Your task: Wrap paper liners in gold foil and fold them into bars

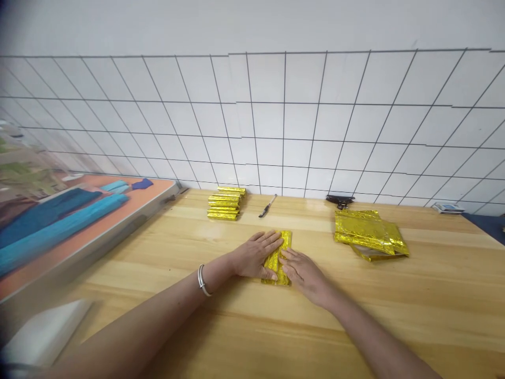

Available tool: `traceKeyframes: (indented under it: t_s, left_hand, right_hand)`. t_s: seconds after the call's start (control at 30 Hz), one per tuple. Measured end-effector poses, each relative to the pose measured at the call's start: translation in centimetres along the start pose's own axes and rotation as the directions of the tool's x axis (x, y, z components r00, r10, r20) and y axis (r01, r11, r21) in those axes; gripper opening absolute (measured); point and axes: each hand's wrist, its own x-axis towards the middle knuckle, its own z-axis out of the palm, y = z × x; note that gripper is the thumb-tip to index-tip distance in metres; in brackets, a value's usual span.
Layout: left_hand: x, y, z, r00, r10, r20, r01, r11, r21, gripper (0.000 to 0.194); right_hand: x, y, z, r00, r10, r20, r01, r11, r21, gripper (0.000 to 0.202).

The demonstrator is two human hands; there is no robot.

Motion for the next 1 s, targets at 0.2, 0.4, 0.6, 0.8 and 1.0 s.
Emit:
traceKeyframes:
  t_s: [0.2, 0.4, 0.6, 0.8, 1.0]
  left_hand:
    - [-0.2, 0.1, -0.2, 1.000, 0.002, -0.018, -0.003, 1.000, -0.009, 0.099]
    - [-0.2, 0.3, -0.5, 1.000, -0.019, 0.005, 0.019, 1.000, 0.006, 0.101]
    - [0.2, -0.1, -0.3, 0.999, -0.018, 0.048, 0.018, 1.000, -0.004, 0.105]
    - [0.8, -0.8, 0.1, 0.997, -0.016, 0.073, 0.016, 1.000, 0.006, 0.106]
    - [1.6, -1.4, 0.4, 0.993, -0.027, 0.115, 0.026, 1.000, 0.013, 0.111]
  right_hand:
    - [0.0, 0.6, 0.8, 0.999, 0.000, 0.047, 0.007, 0.989, -0.150, 0.048]
    - [-0.4, -0.1, 0.1, 0.987, 0.041, 0.158, 0.000, 0.967, -0.253, 0.052]
    - [1.1, 0.7, -1.8, 0.971, 0.098, 0.217, -0.037, 0.962, -0.272, 0.080]
    - [4.1, 1.1, -4.1, 0.915, 0.194, 0.355, -0.103, 0.961, -0.258, 0.119]
    - [6.4, 1.7, -4.1, 0.883, 0.216, 0.417, -0.108, 0.958, -0.267, 0.135]
